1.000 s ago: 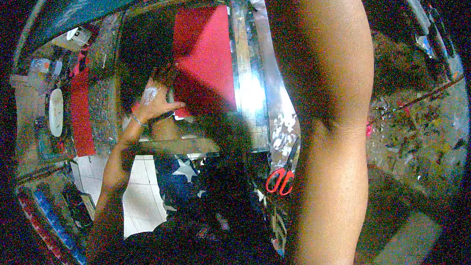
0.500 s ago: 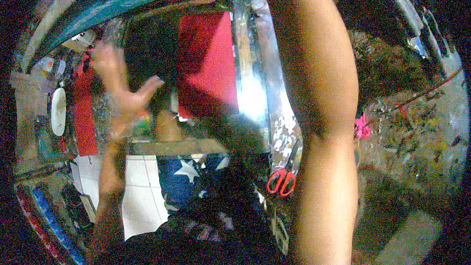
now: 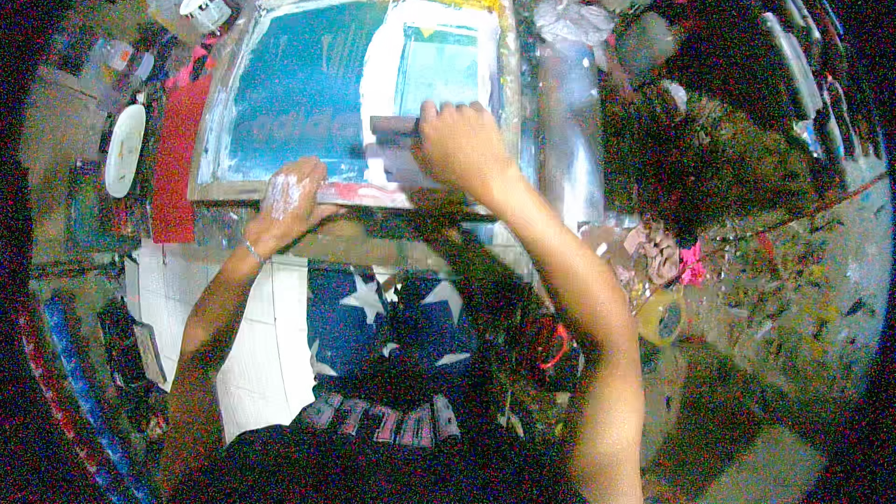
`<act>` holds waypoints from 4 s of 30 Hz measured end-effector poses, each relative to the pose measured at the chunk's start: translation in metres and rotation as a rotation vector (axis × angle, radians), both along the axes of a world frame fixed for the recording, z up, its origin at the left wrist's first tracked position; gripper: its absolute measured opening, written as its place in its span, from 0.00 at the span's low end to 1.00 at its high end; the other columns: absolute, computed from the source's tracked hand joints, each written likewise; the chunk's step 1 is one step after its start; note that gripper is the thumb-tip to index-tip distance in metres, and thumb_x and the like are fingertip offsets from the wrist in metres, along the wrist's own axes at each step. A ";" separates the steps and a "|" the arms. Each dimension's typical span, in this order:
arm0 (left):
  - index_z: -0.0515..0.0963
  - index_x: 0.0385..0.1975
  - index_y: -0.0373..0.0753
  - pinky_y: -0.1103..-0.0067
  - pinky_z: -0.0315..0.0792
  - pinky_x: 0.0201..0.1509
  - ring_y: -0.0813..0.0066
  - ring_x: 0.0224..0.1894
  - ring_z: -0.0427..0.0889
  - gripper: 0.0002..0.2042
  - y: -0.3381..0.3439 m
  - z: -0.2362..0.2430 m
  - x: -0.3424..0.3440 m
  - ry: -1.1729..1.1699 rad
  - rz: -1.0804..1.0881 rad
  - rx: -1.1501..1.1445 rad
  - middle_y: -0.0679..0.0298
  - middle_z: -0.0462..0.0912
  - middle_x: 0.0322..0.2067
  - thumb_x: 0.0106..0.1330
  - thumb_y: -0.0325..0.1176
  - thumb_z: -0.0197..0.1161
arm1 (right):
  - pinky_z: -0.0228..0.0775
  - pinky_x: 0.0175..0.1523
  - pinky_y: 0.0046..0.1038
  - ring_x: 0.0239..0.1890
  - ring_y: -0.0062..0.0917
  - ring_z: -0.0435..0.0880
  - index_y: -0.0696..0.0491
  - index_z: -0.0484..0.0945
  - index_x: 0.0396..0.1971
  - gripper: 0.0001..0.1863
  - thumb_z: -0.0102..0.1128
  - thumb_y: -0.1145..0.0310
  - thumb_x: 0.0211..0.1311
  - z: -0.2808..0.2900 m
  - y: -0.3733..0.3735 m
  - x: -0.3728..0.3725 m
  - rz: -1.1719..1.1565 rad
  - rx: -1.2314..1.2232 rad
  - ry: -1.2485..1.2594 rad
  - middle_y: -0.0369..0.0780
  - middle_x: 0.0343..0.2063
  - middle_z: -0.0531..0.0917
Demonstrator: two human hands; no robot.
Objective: The person repeatedly pulls a squeegee across a screen printing frame to transfer white ink onto a red fabric item. They periodically lift the screen to check the print and reposition the fabric before continuing the process.
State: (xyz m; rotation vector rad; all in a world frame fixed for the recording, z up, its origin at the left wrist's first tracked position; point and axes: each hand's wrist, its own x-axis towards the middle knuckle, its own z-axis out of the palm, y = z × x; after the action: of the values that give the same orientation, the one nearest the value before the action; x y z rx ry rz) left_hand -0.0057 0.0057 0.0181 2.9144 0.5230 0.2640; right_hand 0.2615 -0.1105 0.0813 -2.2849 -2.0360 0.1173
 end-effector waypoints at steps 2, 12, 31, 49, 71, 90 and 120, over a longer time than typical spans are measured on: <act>0.74 0.34 0.34 0.66 0.73 0.44 0.54 0.40 0.79 0.27 0.000 -0.003 0.002 0.010 0.024 -0.020 0.54 0.78 0.35 0.42 0.46 0.78 | 0.75 0.42 0.49 0.36 0.51 0.83 0.59 0.74 0.37 0.18 0.67 0.61 0.54 -0.005 0.022 0.009 0.011 -0.041 0.120 0.52 0.32 0.84; 0.73 0.31 0.34 0.66 0.72 0.43 0.55 0.37 0.78 0.29 0.006 -0.029 0.003 -0.214 -0.023 0.035 0.54 0.76 0.32 0.42 0.53 0.77 | 0.76 0.36 0.48 0.34 0.46 0.85 0.54 0.76 0.36 0.10 0.61 0.66 0.58 0.004 0.003 0.007 -0.014 -0.021 0.100 0.49 0.27 0.84; 0.74 0.35 0.33 0.68 0.71 0.48 0.57 0.42 0.78 0.32 0.005 -0.020 0.002 -0.068 -0.007 0.014 0.54 0.78 0.38 0.40 0.53 0.77 | 0.78 0.39 0.48 0.36 0.43 0.87 0.52 0.79 0.37 0.10 0.60 0.65 0.56 -0.017 0.120 0.107 -0.040 0.217 -0.109 0.48 0.29 0.85; 0.73 0.30 0.36 0.68 0.70 0.43 0.61 0.38 0.76 0.29 0.002 -0.019 0.005 -0.088 0.023 -0.015 0.57 0.75 0.32 0.41 0.52 0.78 | 0.72 0.42 0.37 0.39 0.35 0.80 0.50 0.76 0.44 0.15 0.56 0.70 0.55 -0.047 -0.013 -0.012 0.044 0.296 -0.117 0.40 0.33 0.81; 0.73 0.29 0.35 0.69 0.71 0.42 0.61 0.38 0.77 0.29 0.005 -0.022 0.003 -0.091 0.014 -0.026 0.57 0.75 0.31 0.39 0.51 0.80 | 0.80 0.38 0.44 0.32 0.44 0.88 0.52 0.81 0.40 0.12 0.56 0.65 0.57 -0.034 0.134 0.123 -0.076 0.165 -0.304 0.49 0.28 0.86; 0.76 0.32 0.35 0.66 0.73 0.46 0.56 0.40 0.79 0.30 0.003 -0.024 0.002 -0.153 0.042 -0.027 0.55 0.78 0.33 0.42 0.56 0.76 | 0.72 0.35 0.48 0.32 0.48 0.82 0.55 0.73 0.32 0.10 0.63 0.69 0.54 -0.014 -0.024 -0.011 -0.153 0.145 0.041 0.47 0.26 0.83; 0.73 0.30 0.37 0.69 0.71 0.42 0.60 0.39 0.77 0.30 0.003 -0.025 0.001 -0.112 0.064 -0.044 0.58 0.75 0.33 0.39 0.54 0.77 | 0.80 0.40 0.48 0.36 0.47 0.87 0.51 0.80 0.42 0.14 0.61 0.66 0.54 -0.029 0.163 0.121 -0.048 0.167 -0.135 0.50 0.31 0.86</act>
State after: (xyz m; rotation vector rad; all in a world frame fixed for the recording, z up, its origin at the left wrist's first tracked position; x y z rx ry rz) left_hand -0.0043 0.0089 -0.0069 2.8239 0.5966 0.4169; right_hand 0.3830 0.0525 0.0528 -2.2928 -1.9650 -0.2072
